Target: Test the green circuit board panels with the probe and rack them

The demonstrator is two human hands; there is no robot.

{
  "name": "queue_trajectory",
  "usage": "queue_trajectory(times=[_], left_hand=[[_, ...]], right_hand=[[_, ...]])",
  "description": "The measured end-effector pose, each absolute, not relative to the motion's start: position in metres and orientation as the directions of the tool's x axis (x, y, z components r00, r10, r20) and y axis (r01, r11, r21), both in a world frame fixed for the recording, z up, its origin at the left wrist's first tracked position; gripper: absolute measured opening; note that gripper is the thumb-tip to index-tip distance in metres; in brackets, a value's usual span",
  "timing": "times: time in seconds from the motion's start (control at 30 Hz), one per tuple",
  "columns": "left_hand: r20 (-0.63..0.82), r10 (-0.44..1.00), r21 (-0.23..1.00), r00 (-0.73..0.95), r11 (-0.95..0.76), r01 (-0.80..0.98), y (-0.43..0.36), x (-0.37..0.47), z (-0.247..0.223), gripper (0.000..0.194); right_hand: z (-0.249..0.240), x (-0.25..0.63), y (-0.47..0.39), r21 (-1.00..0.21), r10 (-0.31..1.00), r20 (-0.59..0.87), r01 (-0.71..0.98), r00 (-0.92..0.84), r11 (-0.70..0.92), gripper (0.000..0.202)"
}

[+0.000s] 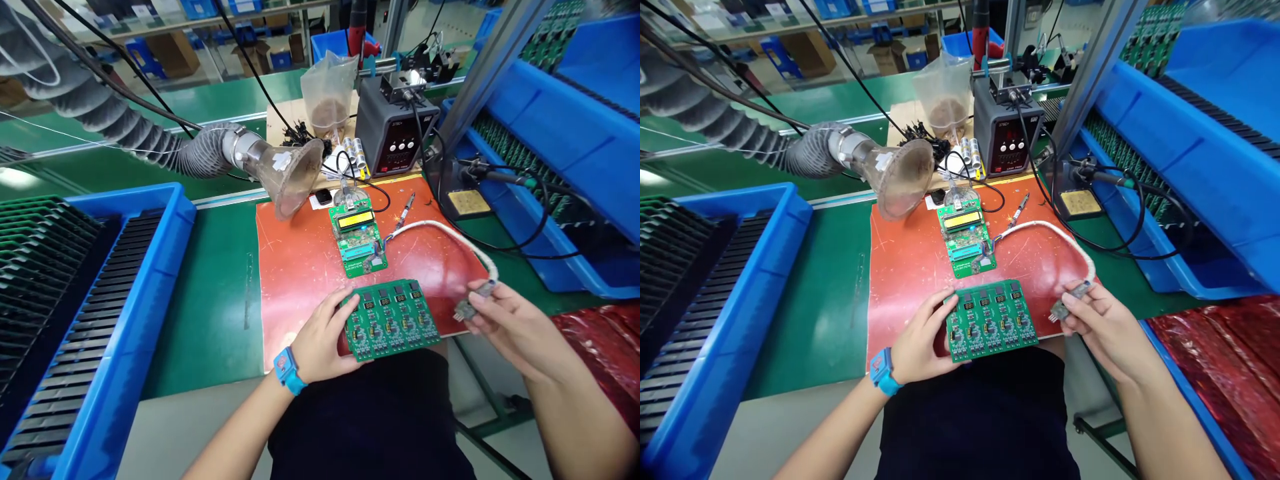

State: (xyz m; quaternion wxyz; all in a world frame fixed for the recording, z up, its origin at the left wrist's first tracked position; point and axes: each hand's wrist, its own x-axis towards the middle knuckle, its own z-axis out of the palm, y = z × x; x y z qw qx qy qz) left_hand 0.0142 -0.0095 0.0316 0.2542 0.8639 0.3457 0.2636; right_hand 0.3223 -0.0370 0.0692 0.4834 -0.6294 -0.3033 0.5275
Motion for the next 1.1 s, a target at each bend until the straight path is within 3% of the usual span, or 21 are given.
queue_trajectory(times=[0.17, 0.33, 0.63, 1.1], left_hand=[[0.286, 0.729, 0.661, 0.622, -0.620, 0.422, -0.008, 0.011, 0.031, 0.118], [0.309, 0.738, 0.661, 0.600, -0.620, 0.422, -0.007, 0.011, 0.031, 0.103], [0.293, 0.743, 0.657, 0.602, -0.614, 0.438, -0.008, 0.010, 0.029, 0.104], [0.302, 0.751, 0.656, 0.587, -0.610, 0.444, -0.006, 0.012, 0.032, 0.103]], right_hand=[[0.080, 0.308, -0.047, -0.985, 0.964, -0.175, -0.026, 0.199, -0.173, 0.036], [0.073, 0.298, -0.056, -0.999, 0.983, 0.017, 0.052, 0.182, 0.007, 0.029], [0.063, 0.287, -0.063, -0.969, 0.982, 0.098, 0.239, 0.164, 0.057, 0.017], [0.051, 0.282, -0.069, -0.903, 0.970, 0.221, 0.398, 0.106, 0.162, 0.018]])
